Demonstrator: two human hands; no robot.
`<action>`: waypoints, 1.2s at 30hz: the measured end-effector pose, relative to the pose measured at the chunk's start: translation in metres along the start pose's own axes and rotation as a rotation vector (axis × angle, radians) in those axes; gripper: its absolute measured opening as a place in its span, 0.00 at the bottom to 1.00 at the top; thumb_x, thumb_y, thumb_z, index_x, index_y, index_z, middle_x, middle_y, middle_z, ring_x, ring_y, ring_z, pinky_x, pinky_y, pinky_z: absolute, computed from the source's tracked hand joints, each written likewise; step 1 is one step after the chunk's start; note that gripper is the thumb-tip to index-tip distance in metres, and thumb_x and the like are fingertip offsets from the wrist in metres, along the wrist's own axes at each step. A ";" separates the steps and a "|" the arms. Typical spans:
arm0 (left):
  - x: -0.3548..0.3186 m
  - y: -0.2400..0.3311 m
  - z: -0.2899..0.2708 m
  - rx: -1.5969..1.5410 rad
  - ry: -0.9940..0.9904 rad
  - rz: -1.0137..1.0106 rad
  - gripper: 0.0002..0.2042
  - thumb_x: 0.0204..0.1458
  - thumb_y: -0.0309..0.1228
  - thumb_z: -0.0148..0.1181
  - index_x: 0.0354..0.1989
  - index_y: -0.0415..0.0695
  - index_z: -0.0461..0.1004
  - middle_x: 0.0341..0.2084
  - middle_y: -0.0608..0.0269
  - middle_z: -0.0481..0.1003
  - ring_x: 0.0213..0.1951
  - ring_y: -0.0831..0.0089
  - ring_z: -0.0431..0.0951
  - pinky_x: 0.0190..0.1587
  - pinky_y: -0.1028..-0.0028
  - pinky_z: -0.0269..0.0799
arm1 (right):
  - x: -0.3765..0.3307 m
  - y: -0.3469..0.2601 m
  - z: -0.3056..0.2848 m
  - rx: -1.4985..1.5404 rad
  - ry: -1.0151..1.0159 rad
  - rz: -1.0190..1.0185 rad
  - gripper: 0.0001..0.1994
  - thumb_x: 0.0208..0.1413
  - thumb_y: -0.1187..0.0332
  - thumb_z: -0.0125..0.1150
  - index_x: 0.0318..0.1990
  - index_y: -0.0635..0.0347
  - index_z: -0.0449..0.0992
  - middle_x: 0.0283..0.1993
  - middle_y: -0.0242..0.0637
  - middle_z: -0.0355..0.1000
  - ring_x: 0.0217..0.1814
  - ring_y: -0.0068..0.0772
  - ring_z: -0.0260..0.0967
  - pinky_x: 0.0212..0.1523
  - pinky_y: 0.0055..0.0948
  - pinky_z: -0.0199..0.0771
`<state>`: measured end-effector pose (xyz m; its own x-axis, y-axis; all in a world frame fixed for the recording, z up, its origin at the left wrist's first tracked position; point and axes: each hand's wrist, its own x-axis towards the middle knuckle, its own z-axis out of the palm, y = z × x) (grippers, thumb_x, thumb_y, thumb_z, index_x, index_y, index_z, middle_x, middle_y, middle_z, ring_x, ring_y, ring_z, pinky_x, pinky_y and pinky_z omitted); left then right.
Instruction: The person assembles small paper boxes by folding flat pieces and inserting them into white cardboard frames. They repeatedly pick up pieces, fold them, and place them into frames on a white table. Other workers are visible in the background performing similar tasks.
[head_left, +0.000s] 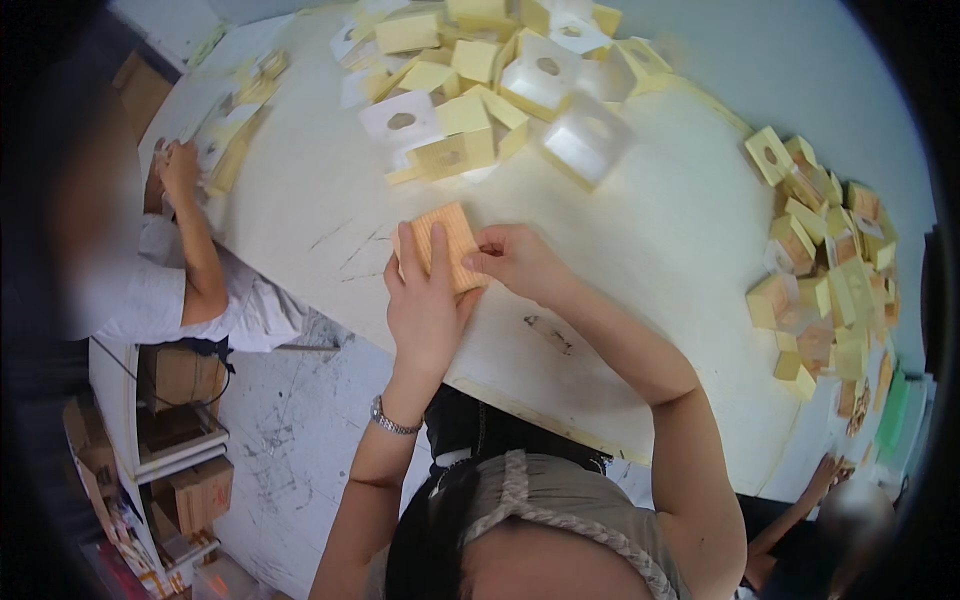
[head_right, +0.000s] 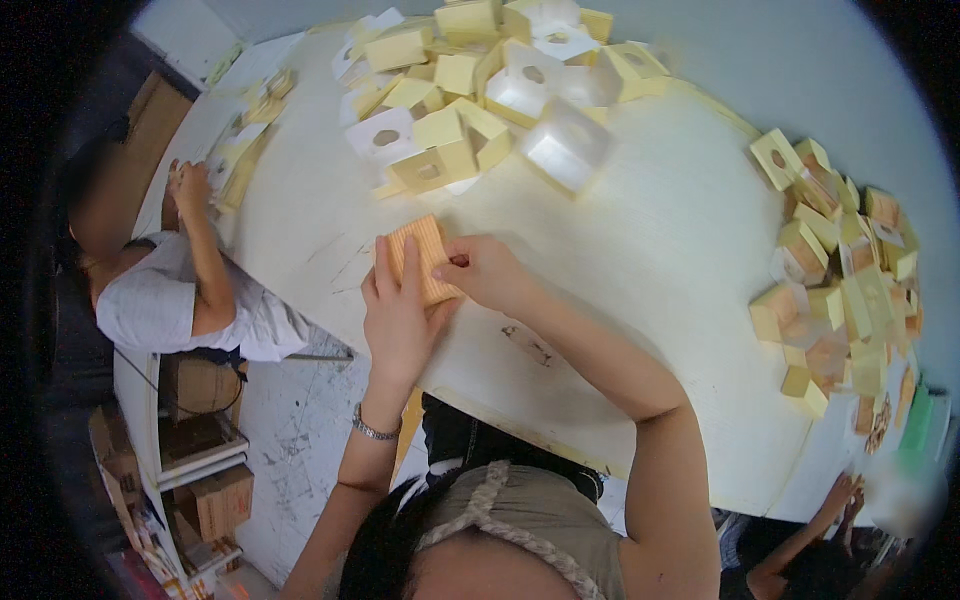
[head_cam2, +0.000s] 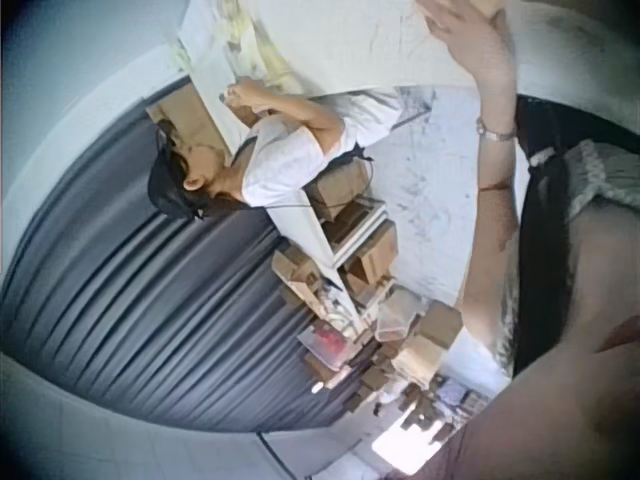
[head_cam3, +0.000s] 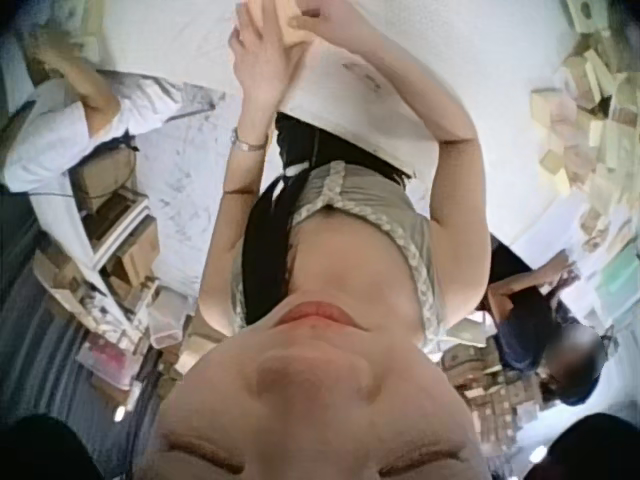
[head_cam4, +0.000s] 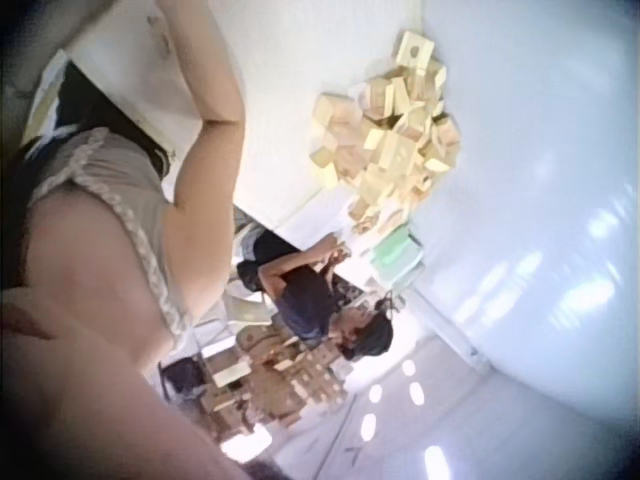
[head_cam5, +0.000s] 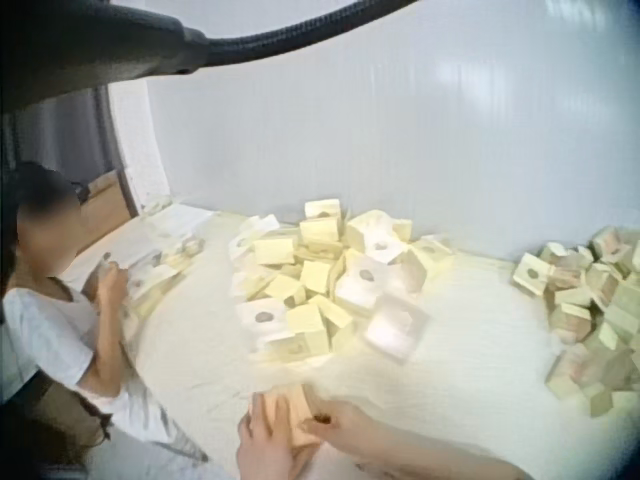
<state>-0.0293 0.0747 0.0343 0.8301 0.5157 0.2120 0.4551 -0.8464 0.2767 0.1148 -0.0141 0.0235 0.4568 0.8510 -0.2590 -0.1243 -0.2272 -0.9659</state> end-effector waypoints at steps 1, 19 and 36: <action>-0.004 0.004 0.002 0.002 0.031 0.026 0.45 0.42 0.41 0.72 0.70 0.48 0.54 0.68 0.43 0.49 0.58 0.41 0.61 0.54 0.57 0.71 | -0.001 0.002 -0.006 0.078 -0.017 0.006 0.16 0.50 0.64 0.71 0.42 0.65 0.78 0.32 0.36 0.75 0.33 0.23 0.70 0.35 0.27 0.70; 0.000 0.030 0.014 0.065 0.025 0.149 0.44 0.43 0.39 0.71 0.70 0.46 0.53 0.67 0.38 0.52 0.62 0.34 0.58 0.62 0.51 0.62 | -0.007 0.002 -0.055 0.072 -0.036 0.273 0.21 0.46 0.62 0.72 0.46 0.63 0.77 0.33 0.30 0.70 0.29 0.20 0.60 0.28 0.23 0.61; 0.226 0.122 0.081 -0.149 -0.116 0.075 0.27 0.54 0.35 0.59 0.61 0.38 0.62 0.57 0.42 0.66 0.52 0.47 0.72 0.52 0.57 0.70 | -0.137 0.067 -0.110 -1.045 0.640 -0.474 0.27 0.48 0.62 0.65 0.59 0.52 0.70 0.61 0.48 0.64 0.53 0.51 0.64 0.51 0.43 0.67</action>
<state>0.2398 0.0769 0.0397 0.8954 0.4256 0.1307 0.3446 -0.8485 0.4017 0.1405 -0.1977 -0.0057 0.6378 0.6408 0.4273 0.7665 -0.4734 -0.4340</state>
